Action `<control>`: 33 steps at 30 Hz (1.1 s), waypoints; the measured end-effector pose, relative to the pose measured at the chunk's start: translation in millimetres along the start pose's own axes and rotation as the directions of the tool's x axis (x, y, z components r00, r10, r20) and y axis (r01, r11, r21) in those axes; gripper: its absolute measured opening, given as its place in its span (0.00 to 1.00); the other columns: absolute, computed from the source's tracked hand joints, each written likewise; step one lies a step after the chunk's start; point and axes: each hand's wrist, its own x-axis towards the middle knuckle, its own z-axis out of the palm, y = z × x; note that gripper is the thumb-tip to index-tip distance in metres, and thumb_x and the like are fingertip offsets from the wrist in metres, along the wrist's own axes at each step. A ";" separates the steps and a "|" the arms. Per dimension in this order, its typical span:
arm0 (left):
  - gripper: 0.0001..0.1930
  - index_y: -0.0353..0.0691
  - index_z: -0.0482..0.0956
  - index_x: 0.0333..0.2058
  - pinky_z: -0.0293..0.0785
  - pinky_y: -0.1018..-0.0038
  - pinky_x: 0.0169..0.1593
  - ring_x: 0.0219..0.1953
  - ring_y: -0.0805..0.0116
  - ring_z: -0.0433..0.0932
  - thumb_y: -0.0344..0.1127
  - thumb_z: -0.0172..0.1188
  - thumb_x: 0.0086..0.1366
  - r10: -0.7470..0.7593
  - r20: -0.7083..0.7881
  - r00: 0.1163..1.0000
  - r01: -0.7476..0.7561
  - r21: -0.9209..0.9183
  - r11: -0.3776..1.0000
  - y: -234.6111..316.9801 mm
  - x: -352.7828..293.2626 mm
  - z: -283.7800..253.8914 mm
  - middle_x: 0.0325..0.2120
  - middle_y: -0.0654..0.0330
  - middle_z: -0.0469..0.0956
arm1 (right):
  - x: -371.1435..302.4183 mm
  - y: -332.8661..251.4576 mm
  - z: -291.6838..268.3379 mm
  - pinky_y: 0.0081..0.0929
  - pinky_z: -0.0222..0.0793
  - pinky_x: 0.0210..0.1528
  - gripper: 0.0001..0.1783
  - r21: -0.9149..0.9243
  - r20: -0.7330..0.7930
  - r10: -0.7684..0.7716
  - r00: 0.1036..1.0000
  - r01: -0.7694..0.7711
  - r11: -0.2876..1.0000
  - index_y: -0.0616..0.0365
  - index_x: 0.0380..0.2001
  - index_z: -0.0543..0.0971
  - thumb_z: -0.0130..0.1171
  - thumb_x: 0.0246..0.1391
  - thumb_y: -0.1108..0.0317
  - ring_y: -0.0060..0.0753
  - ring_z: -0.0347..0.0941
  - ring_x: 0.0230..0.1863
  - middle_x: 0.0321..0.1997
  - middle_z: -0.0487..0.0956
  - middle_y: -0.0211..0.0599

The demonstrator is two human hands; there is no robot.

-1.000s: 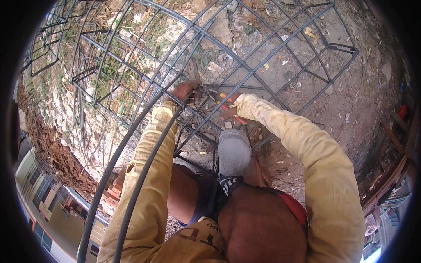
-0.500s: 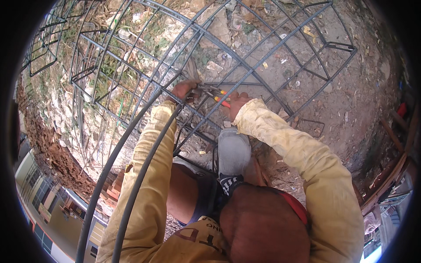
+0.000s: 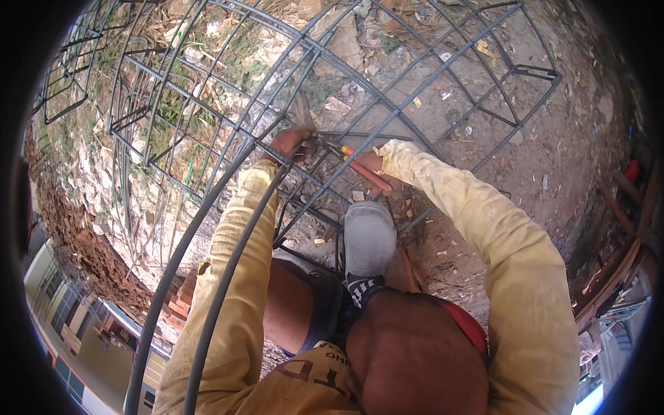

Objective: The person assembles a rebar cage by positioning vertical rebar rods into a grid of horizontal rebar and securing the intersections with wire ties using pliers. The person repeatedly bends wire, wraps it around intersections, and twists it tight to fasten the structure.

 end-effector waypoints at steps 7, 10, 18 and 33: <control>0.19 0.39 0.74 0.53 0.75 0.79 0.29 0.30 0.73 0.79 0.34 0.46 0.65 0.240 0.085 0.967 -0.253 0.407 0.877 1.6 -3.5 -4.6 0.36 0.60 0.80 | 9.0 4.4 9.7 0.35 0.71 0.26 0.20 -0.822 -0.234 -0.570 0.787 0.153 0.549 0.53 0.31 0.79 0.63 0.47 0.47 0.39 0.77 0.25 0.30 0.81 0.40; 0.19 0.39 0.74 0.53 0.76 0.79 0.31 0.30 0.73 0.79 0.33 0.46 0.65 0.348 0.131 0.928 -0.363 0.528 0.768 -4.2 -2.8 -11.3 0.35 0.60 0.80 | -32.8 -10.3 15.5 0.26 0.66 0.19 0.19 -0.401 -0.060 -0.271 0.961 0.226 0.888 0.49 0.33 0.78 0.69 0.43 0.49 0.25 0.72 0.18 0.24 0.78 0.31; 0.19 0.41 0.74 0.54 0.76 0.78 0.32 0.35 0.73 0.80 0.34 0.46 0.65 0.102 0.067 0.993 -0.118 0.321 0.940 3.8 -4.9 -4.1 0.38 0.61 0.79 | -28.8 14.6 20.4 0.28 0.68 0.22 0.32 -0.130 -0.163 -0.362 0.918 0.344 0.930 0.53 0.48 0.72 0.69 0.42 0.50 0.27 0.71 0.19 0.25 0.74 0.30; 0.21 0.37 0.72 0.53 0.79 0.75 0.34 0.36 0.70 0.82 0.24 0.56 0.59 -0.064 0.023 0.998 0.062 0.083 0.995 19.6 -8.9 2.9 0.39 0.55 0.79 | -29.0 19.7 2.7 0.15 0.56 0.22 0.36 0.309 0.237 -0.189 0.953 0.111 0.945 0.56 0.42 0.72 0.46 0.54 0.31 0.12 0.56 0.19 0.22 0.66 0.22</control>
